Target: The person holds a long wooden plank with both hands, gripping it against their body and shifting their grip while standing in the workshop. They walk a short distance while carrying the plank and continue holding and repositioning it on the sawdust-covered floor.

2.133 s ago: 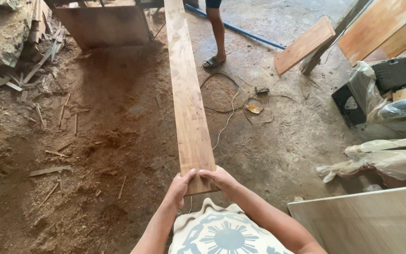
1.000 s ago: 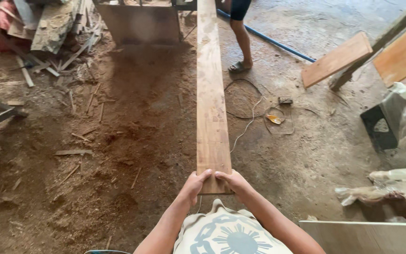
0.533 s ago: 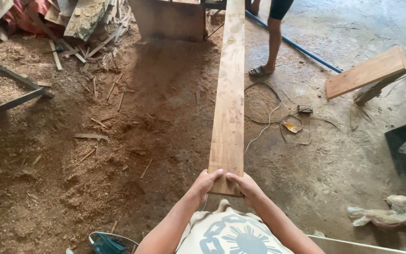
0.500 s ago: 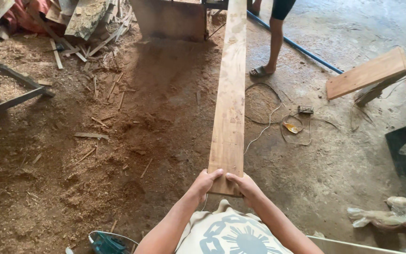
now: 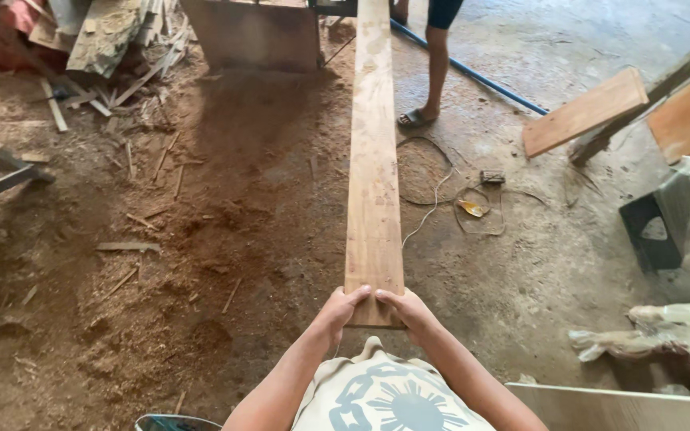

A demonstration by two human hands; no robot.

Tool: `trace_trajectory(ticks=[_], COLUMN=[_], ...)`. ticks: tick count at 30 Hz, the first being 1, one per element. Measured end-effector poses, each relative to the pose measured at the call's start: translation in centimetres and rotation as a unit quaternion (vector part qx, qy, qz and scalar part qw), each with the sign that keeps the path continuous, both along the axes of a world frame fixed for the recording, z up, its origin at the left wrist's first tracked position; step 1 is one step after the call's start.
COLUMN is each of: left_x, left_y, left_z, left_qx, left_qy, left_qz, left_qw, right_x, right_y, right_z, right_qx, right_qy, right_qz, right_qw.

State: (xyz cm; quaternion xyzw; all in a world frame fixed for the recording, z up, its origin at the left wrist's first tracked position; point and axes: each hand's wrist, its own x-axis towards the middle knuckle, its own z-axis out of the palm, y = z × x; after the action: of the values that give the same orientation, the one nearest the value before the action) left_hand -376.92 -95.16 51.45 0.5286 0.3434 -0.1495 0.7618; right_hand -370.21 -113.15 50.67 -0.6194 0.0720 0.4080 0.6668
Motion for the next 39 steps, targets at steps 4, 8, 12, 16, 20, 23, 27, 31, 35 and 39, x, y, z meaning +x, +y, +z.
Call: trace_trajectory(ticks=[4,8,12,16,20,23,27,31,35,39], left_x=[0.0,0.3,0.5,0.3,0.0,0.1,0.2,0.0,0.0,0.3], left_y=[-0.1,0.0,0.2,0.2,0.1,0.0,-0.1,-0.2,-0.3,-0.3], left_z=[-0.5,-1.0,-1.1,-0.9,-0.6,-0.5,-0.6,-0.9,-1.4,-1.8], left_qx=[0.000,-0.041,-0.034,-0.001,-0.024,-0.021,-0.019,-0.033,-0.051,-0.061], left_qy=[0.009,-0.013,-0.018,0.000,-0.017,-0.017,-0.008,-0.011,-0.037,-0.029], left_qz=[-0.006,0.008,0.012,0.000,0.000,0.006,0.015,0.015,0.012,0.020], left_qw=[1.000,0.999,0.999,1.000,1.000,1.000,1.000,0.999,0.998,0.998], right_x=[0.0,0.3,0.4,0.2,-0.1,-0.1,-0.1,-0.1,0.1,0.3], right_y=[-0.2,0.0,0.3,0.2,0.2,0.3,0.4,0.3,0.1,0.1], right_z=[-0.5,-0.6,-0.2,0.4,0.9,1.2,1.4,1.0,0.5,0.1], right_qx=[0.001,0.025,0.029,-0.001,0.007,-0.004,0.012,0.024,0.025,0.037], right_qy=[-0.011,-0.005,-0.019,-0.010,0.005,0.000,0.007,0.010,0.023,0.011], right_qz=[0.008,0.014,0.020,0.012,0.009,0.002,0.002,0.000,-0.008,0.000], right_qw=[1.000,1.000,0.999,1.000,1.000,1.000,1.000,1.000,0.999,0.999])
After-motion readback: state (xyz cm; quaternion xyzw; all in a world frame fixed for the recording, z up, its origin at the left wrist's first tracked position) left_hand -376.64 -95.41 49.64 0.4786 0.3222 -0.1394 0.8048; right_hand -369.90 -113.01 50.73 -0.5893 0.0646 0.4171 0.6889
